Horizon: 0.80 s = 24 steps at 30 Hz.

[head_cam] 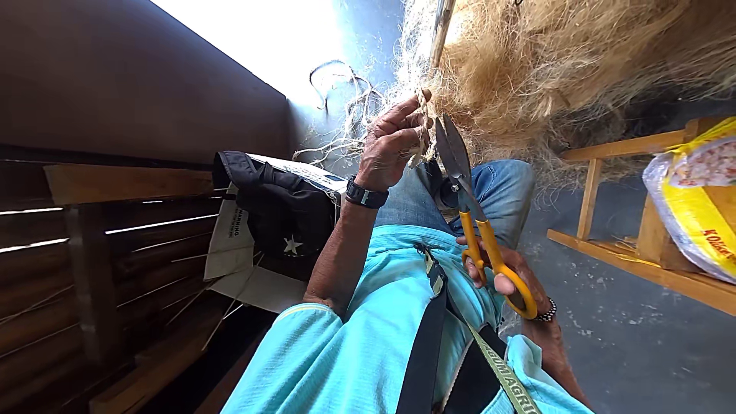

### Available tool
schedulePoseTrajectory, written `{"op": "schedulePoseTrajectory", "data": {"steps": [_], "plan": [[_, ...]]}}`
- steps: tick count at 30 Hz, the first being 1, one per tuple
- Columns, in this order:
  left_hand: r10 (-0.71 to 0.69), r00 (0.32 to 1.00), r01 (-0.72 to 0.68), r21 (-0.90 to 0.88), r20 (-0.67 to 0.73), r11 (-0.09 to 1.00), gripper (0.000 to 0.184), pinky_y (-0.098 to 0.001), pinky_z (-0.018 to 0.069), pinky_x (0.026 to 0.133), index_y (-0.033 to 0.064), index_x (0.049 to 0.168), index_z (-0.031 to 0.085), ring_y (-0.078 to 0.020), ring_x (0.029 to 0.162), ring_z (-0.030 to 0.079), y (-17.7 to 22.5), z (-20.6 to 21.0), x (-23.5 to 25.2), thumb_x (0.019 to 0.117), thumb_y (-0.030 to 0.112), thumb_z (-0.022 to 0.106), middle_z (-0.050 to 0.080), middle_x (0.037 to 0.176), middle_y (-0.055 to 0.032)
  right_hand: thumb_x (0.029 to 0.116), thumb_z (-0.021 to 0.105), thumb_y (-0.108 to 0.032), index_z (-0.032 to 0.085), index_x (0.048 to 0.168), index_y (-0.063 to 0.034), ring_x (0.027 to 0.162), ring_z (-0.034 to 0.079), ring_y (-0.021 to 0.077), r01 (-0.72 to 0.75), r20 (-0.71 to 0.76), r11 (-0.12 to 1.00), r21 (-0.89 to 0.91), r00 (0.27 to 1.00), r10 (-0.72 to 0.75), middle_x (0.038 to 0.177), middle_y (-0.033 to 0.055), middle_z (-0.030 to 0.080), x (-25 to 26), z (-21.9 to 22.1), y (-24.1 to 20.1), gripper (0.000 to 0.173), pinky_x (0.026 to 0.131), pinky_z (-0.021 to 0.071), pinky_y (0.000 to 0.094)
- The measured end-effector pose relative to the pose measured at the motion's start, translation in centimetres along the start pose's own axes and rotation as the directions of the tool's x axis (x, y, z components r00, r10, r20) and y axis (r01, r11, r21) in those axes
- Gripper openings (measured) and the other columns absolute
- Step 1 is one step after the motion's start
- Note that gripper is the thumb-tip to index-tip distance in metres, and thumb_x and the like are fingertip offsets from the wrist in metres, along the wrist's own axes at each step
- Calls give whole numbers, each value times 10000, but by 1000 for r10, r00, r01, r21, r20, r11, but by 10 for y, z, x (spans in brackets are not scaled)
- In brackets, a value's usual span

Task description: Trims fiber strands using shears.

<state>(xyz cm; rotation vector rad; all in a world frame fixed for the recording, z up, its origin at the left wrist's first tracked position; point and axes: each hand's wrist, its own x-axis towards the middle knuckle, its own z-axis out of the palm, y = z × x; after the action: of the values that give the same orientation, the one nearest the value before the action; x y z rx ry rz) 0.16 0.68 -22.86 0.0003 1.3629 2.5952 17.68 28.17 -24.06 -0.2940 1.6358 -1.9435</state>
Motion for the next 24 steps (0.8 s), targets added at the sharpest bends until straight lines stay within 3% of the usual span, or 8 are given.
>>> {"op": "schedulePoseTrajectory", "data": {"steps": [4,11,16,24], "plan": [[-27,1000,27,-40,-4,999,507,-293,588,699,-2,1414,517,-137,777,673,-1,-1,-1,910,-36,552,709,1045,-105,863,552,-801,537,1405,33,683,629,112,38,-30,999,9,999,-38,828,3,658,-2,-2,1,994,615,573,284],[-19,999,20,20,-42,1000,499,-292,589,683,-25,1425,520,-139,756,671,-4,11,1,928,-46,557,715,1018,-118,853,573,-796,545,1396,30,663,642,114,29,-17,998,62,999,-28,824,6,673,-4,-5,-4,989,591,578,281],[59,997,-49,193,-44,980,513,-313,600,766,-62,1392,547,-129,818,695,-9,14,5,880,-50,577,740,1003,-94,861,588,-777,561,1382,24,665,640,109,8,-11,999,54,1000,-7,823,0,666,-5,-4,-4,956,577,576,271],[221,974,-206,549,39,810,412,-243,534,635,-72,1298,634,-52,649,589,-10,18,3,888,-48,606,682,801,-16,855,570,-796,558,1361,42,639,637,113,-34,-35,999,28,999,35,803,-3,664,-4,-4,-2,979,555,572,279]]}}
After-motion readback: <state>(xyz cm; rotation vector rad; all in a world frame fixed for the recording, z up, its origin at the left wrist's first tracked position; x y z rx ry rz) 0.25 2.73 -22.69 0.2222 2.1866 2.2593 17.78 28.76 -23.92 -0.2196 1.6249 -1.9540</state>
